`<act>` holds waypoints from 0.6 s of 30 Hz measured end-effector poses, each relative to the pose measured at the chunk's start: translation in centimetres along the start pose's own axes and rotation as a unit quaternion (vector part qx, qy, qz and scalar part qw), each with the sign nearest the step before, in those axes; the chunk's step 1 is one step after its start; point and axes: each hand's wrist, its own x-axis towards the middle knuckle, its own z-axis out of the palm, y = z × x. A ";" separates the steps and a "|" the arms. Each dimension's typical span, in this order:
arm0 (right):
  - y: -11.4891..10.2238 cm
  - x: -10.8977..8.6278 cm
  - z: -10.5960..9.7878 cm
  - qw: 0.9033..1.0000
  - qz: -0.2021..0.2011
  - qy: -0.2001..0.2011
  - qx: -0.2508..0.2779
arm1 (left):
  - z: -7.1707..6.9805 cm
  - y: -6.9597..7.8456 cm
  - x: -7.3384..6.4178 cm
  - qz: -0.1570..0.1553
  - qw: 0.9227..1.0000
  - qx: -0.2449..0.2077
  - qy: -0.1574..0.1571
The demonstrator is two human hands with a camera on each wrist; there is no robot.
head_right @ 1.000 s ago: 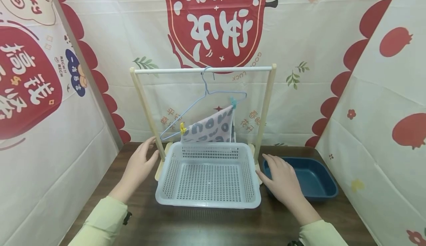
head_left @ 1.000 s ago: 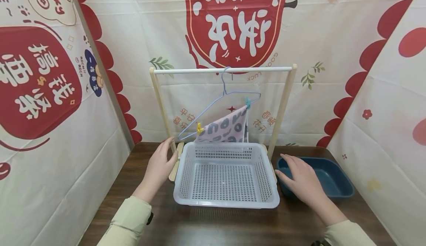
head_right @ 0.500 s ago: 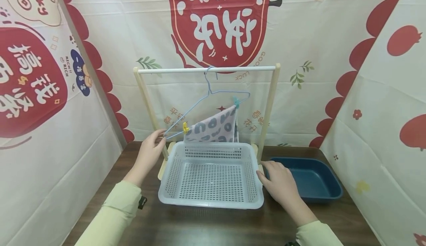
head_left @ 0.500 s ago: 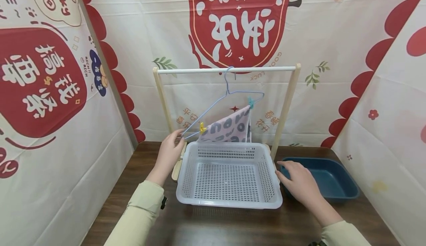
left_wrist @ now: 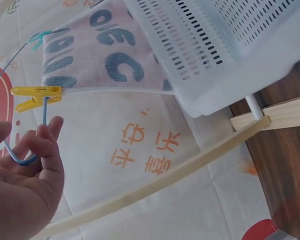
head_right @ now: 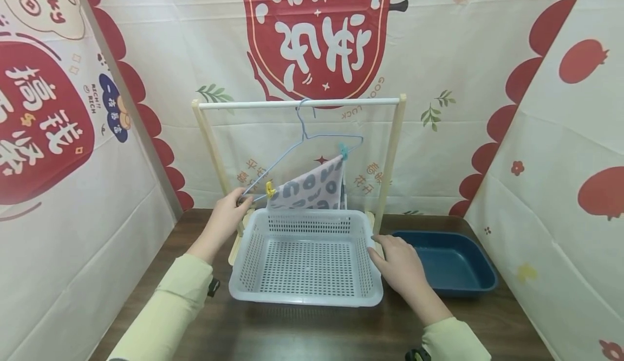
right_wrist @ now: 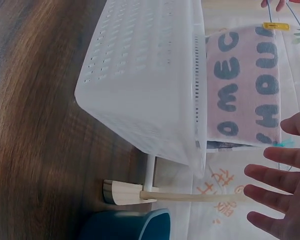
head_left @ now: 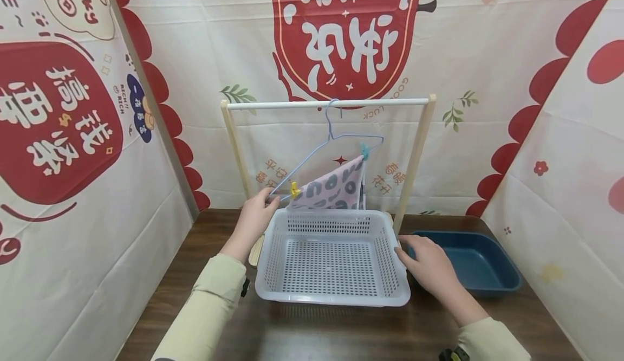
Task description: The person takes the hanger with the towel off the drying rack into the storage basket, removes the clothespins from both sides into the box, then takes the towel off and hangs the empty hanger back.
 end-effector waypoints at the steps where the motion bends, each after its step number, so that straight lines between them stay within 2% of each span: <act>1: 0.0 0.0 0.0 1.000 -0.001 0.001 0.003 | 0.1 0.1 0.1 -0.006 1.000 0.001 -0.007; 4: 0.0 0.1 0.1 1.000 -0.007 0.005 0.008 | 0.2 0.3 0.4 -0.017 1.000 -0.005 -0.023; 12: -0.1 0.7 0.1 1.000 -0.001 0.001 0.005 | 0.8 0.6 0.8 -0.009 0.999 -0.020 -0.035; 15: -0.2 0.7 0.2 1.000 0.002 0.003 0.007 | 1.1 0.6 0.6 -0.001 0.999 -0.032 -0.028; 18: -0.2 0.7 0.2 1.000 0.004 0.005 0.009 | 1.3 0.7 0.4 0.015 0.999 -0.044 -0.002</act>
